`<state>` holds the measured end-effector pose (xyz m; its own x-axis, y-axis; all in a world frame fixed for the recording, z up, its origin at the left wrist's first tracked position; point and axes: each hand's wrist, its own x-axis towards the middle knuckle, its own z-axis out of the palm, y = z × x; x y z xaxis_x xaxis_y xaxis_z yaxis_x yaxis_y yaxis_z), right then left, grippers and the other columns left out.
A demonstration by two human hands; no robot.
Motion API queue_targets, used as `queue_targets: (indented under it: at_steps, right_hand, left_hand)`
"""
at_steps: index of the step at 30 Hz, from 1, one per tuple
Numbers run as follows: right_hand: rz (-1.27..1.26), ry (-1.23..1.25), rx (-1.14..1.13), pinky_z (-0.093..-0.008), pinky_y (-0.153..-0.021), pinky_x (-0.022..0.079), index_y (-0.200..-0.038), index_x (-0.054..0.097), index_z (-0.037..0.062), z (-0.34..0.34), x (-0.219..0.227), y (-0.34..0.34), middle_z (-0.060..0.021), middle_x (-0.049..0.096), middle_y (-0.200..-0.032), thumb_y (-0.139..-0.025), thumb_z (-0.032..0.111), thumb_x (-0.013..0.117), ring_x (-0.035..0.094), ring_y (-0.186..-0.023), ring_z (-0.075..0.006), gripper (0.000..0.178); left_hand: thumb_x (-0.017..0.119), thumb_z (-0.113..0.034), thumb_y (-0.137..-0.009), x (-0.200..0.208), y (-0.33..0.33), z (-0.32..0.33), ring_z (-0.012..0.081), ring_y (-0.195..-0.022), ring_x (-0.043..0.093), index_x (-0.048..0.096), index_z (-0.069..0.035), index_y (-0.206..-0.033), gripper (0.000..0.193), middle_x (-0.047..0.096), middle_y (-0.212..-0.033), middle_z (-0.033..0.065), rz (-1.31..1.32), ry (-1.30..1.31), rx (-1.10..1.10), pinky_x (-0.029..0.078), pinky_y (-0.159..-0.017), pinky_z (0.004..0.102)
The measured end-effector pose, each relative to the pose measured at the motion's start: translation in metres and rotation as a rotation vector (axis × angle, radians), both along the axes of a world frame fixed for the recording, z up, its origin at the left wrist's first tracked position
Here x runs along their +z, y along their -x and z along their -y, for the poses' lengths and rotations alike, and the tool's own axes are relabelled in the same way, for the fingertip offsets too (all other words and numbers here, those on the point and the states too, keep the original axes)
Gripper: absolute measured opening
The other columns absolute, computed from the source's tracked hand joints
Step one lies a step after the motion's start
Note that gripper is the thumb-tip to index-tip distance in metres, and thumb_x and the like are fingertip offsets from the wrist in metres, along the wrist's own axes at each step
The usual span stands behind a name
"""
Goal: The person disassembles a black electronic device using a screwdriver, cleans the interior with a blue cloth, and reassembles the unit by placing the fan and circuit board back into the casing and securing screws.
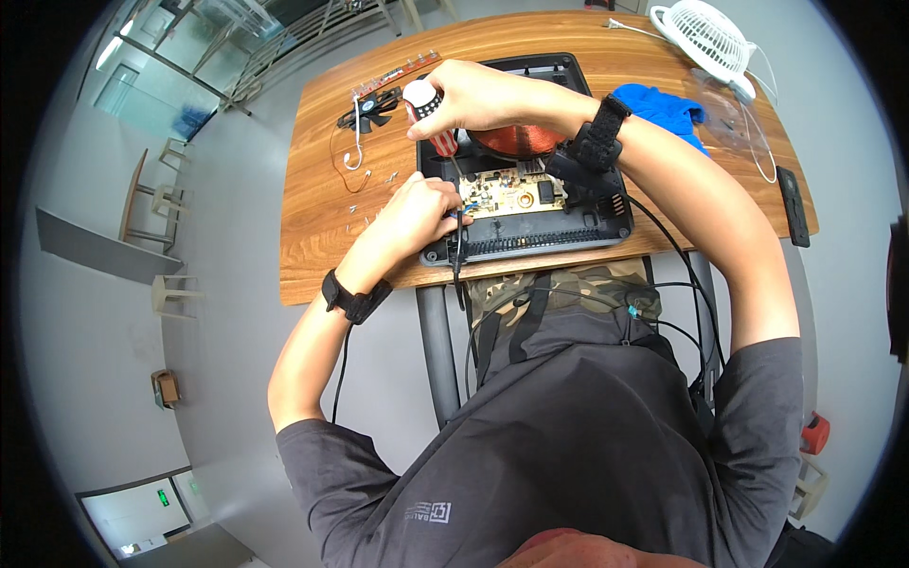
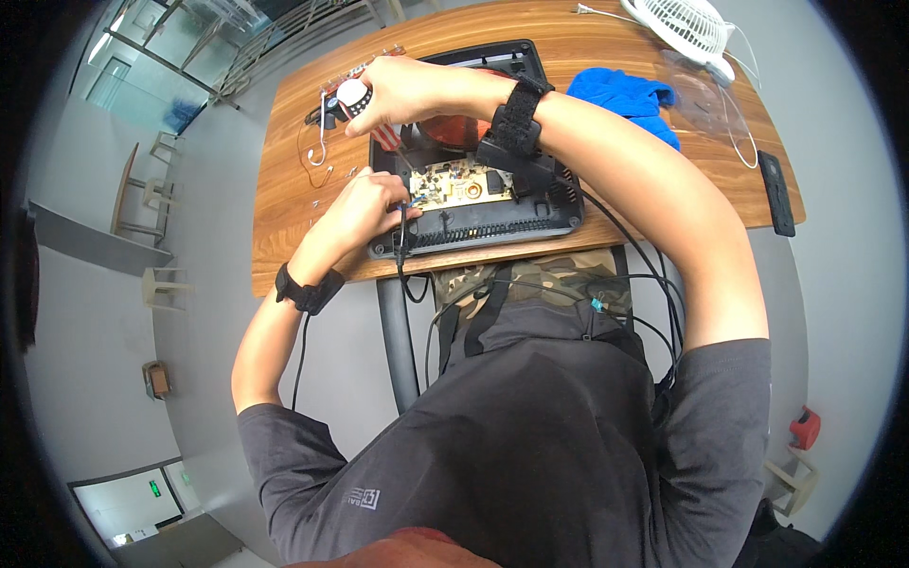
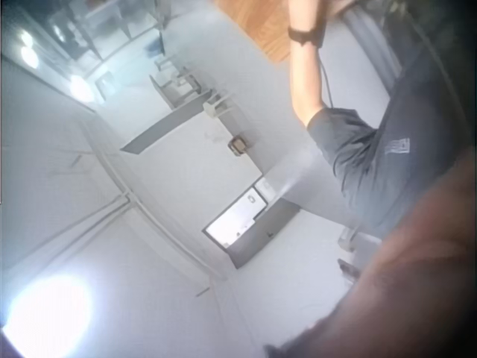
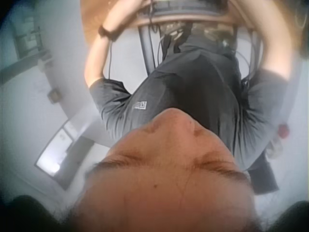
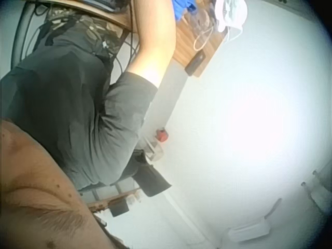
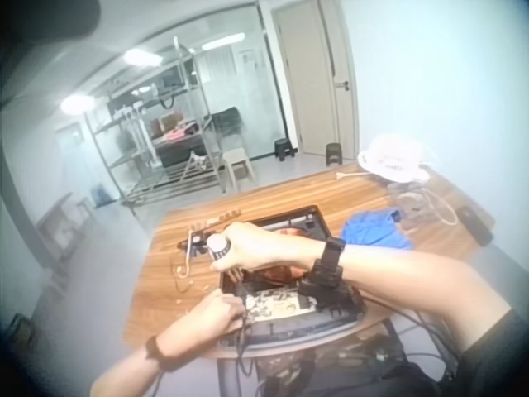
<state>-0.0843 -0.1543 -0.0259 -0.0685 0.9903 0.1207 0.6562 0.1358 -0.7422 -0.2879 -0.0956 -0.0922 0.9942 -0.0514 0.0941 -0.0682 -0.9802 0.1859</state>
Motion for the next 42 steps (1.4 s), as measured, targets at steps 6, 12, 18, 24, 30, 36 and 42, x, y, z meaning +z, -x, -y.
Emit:
queue_targets:
  at_steps: [6, 12, 18, 24, 30, 36, 42]
  right_hand:
    - [-0.006, -0.017, 0.01, -0.0323, -0.071, 0.05, -0.092, 0.07, 0.0028, -0.002, -0.003, -0.002, -0.0059, 0.068, -0.075, -0.086, 0.036, 0.079, 0.059, -0.071, -0.0137, 0.035]
    - [0.1, -0.06, -0.008, -0.0333, -0.069, 0.051, -0.092, 0.07, 0.003, 0.0, 0.002, -0.001, -0.0069, 0.068, -0.074, -0.086, 0.038, 0.079, 0.06, -0.068, -0.0158, 0.037]
    - [0.102, -0.019, -0.028, -0.0345, -0.066, 0.051, -0.091, 0.071, 0.0035, -0.006, 0.005, -0.004, -0.0076, 0.068, -0.073, -0.085, 0.039, 0.079, 0.061, -0.066, -0.0167, 0.037]
    - [0.236, -0.094, -0.021, -0.0353, -0.064, 0.05, -0.085, 0.07, 0.0023, -0.015, 0.002, -0.008, -0.0091, 0.067, -0.07, -0.085, 0.039, 0.079, 0.061, -0.064, -0.0187, 0.038]
    - [0.19, -0.08, 0.013, -0.0372, -0.066, 0.051, -0.086, 0.071, 0.0021, -0.014, 0.002, -0.005, -0.0108, 0.068, -0.071, -0.086, 0.039, 0.078, 0.063, -0.065, -0.0218, 0.037]
    - [0.155, -0.06, -0.014, -0.0373, -0.067, 0.052, -0.089, 0.072, 0.0017, -0.015, 0.006, -0.007, -0.0124, 0.069, -0.073, -0.087, 0.038, 0.077, 0.063, -0.066, -0.0221, 0.036]
    - [0.138, -0.089, 0.003, -0.0366, -0.065, 0.051, -0.089, 0.072, 0.0015, -0.02, 0.0, -0.011, -0.0118, 0.068, -0.071, -0.087, 0.039, 0.077, 0.062, -0.064, -0.0212, 0.038]
  left_hand:
    - [0.078, -0.02, -0.082, -0.015, 0.002, -0.005, 0.0348, -0.077, 0.063, 0.067, 0.0, -0.076, 0.023, 0.064, -0.077, 0.0129, 0.093, 0.069, -0.025, 0.051, -0.074, 0.0448]
    - [0.077, -0.017, -0.082, -0.015, 0.001, -0.001, 0.0363, -0.078, 0.063, 0.066, 0.002, -0.076, 0.022, 0.063, -0.077, 0.0149, 0.115, 0.074, -0.01, 0.052, -0.071, 0.0458]
    - [0.076, -0.014, -0.081, -0.011, -0.001, 0.0, 0.0363, -0.079, 0.064, 0.067, 0.001, -0.077, 0.018, 0.064, -0.077, 0.0155, 0.078, 0.06, 0.01, 0.053, -0.071, 0.0453]
    - [0.075, -0.011, -0.079, -0.017, -0.001, -0.001, 0.0351, -0.08, 0.067, 0.071, -0.001, -0.079, 0.011, 0.067, -0.079, 0.014, 0.108, 0.05, 0.016, 0.055, -0.072, 0.0456]
    - [0.075, -0.012, -0.079, -0.015, -0.003, 0.001, 0.0353, -0.08, 0.067, 0.071, -0.001, -0.08, 0.012, 0.068, -0.08, 0.0145, 0.086, 0.002, 0.094, 0.055, -0.072, 0.0459]
    - [0.076, -0.013, -0.081, -0.013, -0.004, -0.007, 0.0363, -0.086, 0.066, 0.068, 0.001, -0.081, 0.017, 0.067, -0.084, 0.0155, 0.068, 0.058, 0.067, 0.054, -0.077, 0.0459]
    - [0.08, -0.015, -0.077, -0.007, -0.003, -0.01, 0.0341, -0.092, 0.062, 0.066, 0.0, -0.088, 0.023, 0.064, -0.089, 0.0131, 0.015, 0.091, 0.07, 0.05, -0.083, 0.0443]
